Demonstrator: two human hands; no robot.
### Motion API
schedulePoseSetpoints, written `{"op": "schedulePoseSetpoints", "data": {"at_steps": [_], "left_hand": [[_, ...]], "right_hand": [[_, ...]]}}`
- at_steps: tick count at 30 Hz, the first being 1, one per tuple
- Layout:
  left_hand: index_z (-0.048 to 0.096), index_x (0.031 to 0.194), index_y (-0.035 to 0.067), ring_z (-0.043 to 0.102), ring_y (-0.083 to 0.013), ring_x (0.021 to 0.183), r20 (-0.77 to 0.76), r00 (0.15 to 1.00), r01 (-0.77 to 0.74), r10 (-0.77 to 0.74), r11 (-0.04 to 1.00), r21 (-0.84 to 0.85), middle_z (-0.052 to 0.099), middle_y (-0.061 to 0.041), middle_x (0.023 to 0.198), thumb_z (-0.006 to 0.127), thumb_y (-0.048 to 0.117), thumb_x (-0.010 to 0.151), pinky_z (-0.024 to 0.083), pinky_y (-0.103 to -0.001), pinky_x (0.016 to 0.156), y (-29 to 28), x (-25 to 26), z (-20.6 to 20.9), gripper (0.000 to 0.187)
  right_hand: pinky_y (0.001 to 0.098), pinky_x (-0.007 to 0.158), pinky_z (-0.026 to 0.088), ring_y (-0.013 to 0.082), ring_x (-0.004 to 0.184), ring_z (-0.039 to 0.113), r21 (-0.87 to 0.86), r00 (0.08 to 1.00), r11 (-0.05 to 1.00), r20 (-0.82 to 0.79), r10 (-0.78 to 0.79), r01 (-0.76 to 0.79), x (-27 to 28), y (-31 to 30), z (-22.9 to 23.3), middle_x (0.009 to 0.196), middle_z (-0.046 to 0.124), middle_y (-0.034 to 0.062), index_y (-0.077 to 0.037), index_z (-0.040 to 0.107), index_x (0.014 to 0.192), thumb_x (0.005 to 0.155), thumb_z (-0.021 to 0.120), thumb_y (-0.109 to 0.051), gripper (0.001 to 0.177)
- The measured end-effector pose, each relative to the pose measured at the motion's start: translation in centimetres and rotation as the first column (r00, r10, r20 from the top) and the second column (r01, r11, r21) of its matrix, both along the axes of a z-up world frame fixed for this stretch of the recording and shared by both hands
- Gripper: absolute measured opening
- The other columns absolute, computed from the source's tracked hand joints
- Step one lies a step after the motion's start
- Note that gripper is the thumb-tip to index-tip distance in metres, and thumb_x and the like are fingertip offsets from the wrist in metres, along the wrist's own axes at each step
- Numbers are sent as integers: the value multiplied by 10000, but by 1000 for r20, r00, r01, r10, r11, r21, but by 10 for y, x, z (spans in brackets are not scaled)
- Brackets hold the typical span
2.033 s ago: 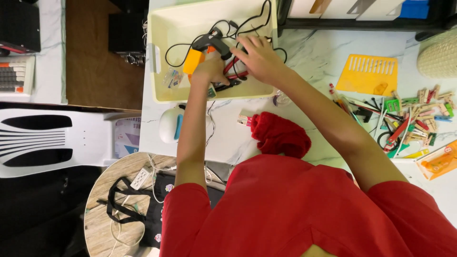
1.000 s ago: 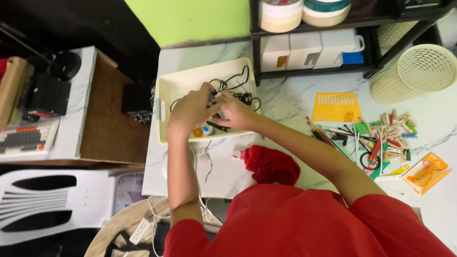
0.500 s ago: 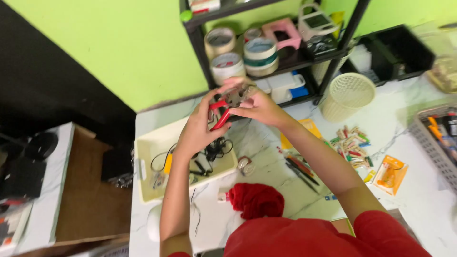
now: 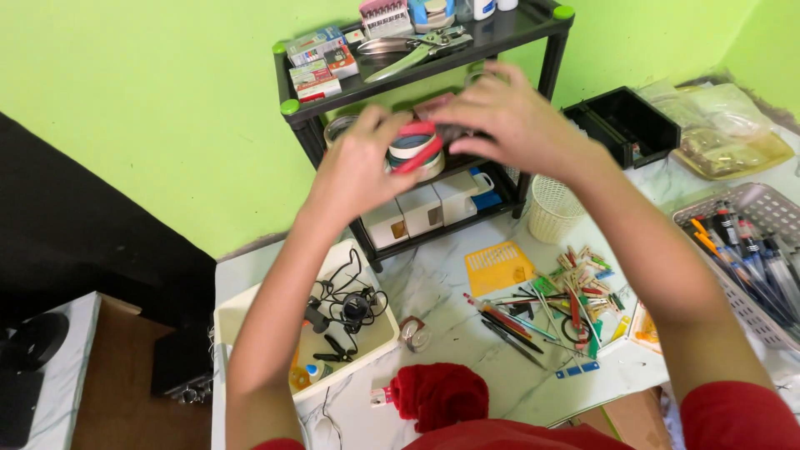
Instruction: Organizing various stationery items, clips, and tools into containers on a workspace.
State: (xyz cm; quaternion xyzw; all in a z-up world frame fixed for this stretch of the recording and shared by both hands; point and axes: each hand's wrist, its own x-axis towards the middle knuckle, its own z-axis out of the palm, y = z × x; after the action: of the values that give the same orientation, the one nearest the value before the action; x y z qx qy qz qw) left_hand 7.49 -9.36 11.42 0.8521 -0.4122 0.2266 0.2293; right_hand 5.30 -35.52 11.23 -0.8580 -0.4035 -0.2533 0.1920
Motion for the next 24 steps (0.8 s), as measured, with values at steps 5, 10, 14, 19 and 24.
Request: {"op": "schedulePoseSetpoints", "data": {"at_steps": [5, 10, 14, 19, 24], "left_hand": [[682, 1219, 8, 700, -402, 941, 165, 980, 104, -108, 994, 35, 645, -209, 1106, 951, 360, 727, 578, -466, 851, -39, 77, 41, 663], [727, 1134, 10, 685, -402, 931, 152, 984, 79, -92, 993, 87, 671, -198, 1033, 966, 416, 693, 554, -489, 848, -73, 130, 62, 645], [758, 1089, 36, 675, -398, 965, 98, 993, 50, -68, 983, 175, 686, -188, 1033, 947, 471, 694, 536, -503, 854, -89, 171, 50, 617], [739, 1114, 22, 664, -400, 1016, 66, 994, 70, -86, 974, 216, 671, -207, 1090, 867, 538, 788, 540, -496, 866, -97, 181, 37, 624], [716, 1160, 16, 651, -392, 1055, 26, 998, 47, -55, 971, 235, 652, -211, 1145, 750, 556, 894, 528, -494, 885, -103, 185, 25, 603]], "right_hand": [[492, 1025, 445, 280, 1037, 646, -104, 885, 969, 438, -157, 224, 47, -32, 35, 1025, 679, 76, -88, 709, 1234, 893, 801, -230, 381], [452, 901, 517, 348, 1048, 657, -29, 950, 990, 286, -125, 139, 126, -71, 30, 1136, 705, 122, -57, 687, 1278, 940, 814, -172, 378], [453, 877, 537, 362, 1030, 682, -20, 983, 993, 143, -112, 116, 163, -87, 25, 1141, 731, 132, -75, 716, 1232, 856, 847, -153, 406], [427, 871, 549, 328, 979, 704, -29, 995, 995, 37, -92, 93, 178, -101, 19, 1134, 748, 123, -123, 748, 1255, 832, 862, -188, 442], [406, 866, 558, 297, 965, 720, -40, 993, 994, -56, -105, 103, 185, -109, 12, 1124, 756, 108, -142, 745, 1267, 854, 851, -204, 431]]}}
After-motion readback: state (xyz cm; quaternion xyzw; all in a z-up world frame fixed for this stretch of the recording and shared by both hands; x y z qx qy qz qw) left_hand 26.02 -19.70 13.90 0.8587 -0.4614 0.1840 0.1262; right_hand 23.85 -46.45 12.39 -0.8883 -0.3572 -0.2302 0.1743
